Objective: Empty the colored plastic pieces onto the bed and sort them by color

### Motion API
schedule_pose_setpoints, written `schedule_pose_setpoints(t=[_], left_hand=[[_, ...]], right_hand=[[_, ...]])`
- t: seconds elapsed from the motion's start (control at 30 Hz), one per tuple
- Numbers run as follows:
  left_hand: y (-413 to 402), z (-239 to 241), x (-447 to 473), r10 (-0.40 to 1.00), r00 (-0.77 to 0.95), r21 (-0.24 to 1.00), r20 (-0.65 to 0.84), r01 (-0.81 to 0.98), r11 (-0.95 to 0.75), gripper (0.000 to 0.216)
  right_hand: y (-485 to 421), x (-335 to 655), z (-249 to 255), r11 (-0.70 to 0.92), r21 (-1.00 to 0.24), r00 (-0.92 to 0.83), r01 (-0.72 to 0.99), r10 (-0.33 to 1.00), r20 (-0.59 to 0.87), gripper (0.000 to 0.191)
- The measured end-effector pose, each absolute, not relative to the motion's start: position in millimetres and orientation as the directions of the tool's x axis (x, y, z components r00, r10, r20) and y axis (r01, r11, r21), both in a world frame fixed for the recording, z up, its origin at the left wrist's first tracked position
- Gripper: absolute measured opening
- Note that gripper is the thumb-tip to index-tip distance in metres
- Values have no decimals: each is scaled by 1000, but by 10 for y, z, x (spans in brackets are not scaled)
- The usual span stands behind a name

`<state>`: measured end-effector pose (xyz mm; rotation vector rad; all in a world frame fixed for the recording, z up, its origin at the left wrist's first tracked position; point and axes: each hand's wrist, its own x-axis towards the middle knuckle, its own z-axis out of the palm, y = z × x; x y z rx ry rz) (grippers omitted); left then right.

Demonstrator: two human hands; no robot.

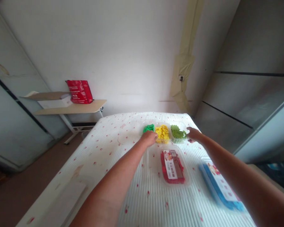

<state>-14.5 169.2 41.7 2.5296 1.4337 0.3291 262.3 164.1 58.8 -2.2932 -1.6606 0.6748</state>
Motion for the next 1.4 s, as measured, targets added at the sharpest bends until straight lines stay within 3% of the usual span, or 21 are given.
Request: schedule_pose_setpoints(t=[0.2, 0.47, 0.73, 0.93, 1.0, 1.1, 1.23, 1.4], left_hand=[[1702, 385, -777, 904, 419, 278, 89, 861, -426, 31], [1521, 417, -1631, 920, 386, 228, 69, 892, -391, 30], [1124, 407, -2052, 910, 410, 204, 52, 888, -412, 31], [910, 510, -2032, 924, 380, 116, -31, 920, -374, 41], [846, 575, -1992, 940, 335, 53, -72, 942, -331, 48], [746, 697, -1887, 940, 331, -51, -81, 941, -336, 57], [644, 874, -1658, 961, 276, -164, -2, 948, -272, 49], [630, 970, -1463, 985, 168, -215, 35, 964, -156, 39]], right_hand=[[1834, 1959, 634, -223, -406, 125, 886, 959, -255, 48], [1840, 1198, 827, 24, -243, -76, 970, 975, -208, 29], [1514, 828, 793, 144, -186, -182, 972, 963, -201, 38], [1446, 1355, 990, 138, -260, -204, 956, 948, -246, 34], [1441, 1697, 1032, 61, -325, -180, 944, 919, -350, 32], [1379, 2119, 1004, -157, -518, -181, 841, 820, -543, 37], [1244, 2271, 893, -259, -633, -245, 730, 764, -596, 40], [1176, 2150, 804, -310, -663, -244, 681, 758, -605, 37]])
